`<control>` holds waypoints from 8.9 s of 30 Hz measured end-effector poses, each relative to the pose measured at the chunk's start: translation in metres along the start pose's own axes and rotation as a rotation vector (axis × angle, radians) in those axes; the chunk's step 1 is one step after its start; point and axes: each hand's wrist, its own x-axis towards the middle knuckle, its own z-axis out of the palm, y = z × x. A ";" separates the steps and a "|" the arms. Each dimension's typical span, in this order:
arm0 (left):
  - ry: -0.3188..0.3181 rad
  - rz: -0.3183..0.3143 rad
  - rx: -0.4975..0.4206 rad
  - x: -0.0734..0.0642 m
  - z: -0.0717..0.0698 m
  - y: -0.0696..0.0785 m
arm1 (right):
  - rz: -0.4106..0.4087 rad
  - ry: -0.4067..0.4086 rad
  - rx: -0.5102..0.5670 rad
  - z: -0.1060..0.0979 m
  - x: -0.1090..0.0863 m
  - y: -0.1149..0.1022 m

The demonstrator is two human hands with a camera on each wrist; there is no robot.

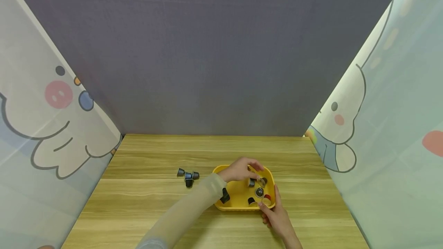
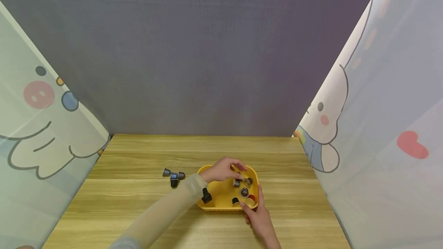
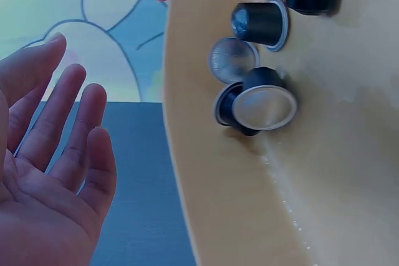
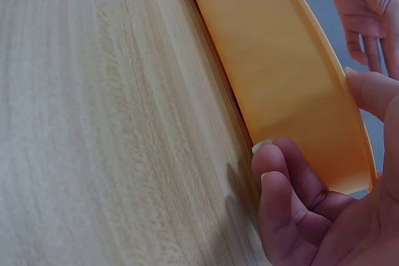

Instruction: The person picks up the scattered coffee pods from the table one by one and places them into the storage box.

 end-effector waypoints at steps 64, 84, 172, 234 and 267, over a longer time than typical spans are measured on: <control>0.514 -0.075 -0.099 -0.146 -0.090 -0.052 | -0.002 0.011 -0.013 0.001 0.000 0.000; 0.642 -0.211 -0.133 -0.181 -0.093 -0.099 | -0.003 0.012 -0.016 0.001 -0.001 -0.002; 0.613 -0.419 -0.056 -0.196 -0.060 -0.109 | 0.000 0.016 -0.016 0.001 -0.001 -0.002; 0.369 -0.122 -0.062 -0.136 -0.036 -0.061 | 0.001 0.023 -0.001 0.002 0.002 0.002; 0.219 -0.111 -0.019 -0.073 -0.026 -0.032 | 0.002 0.016 -0.023 0.001 -0.001 -0.002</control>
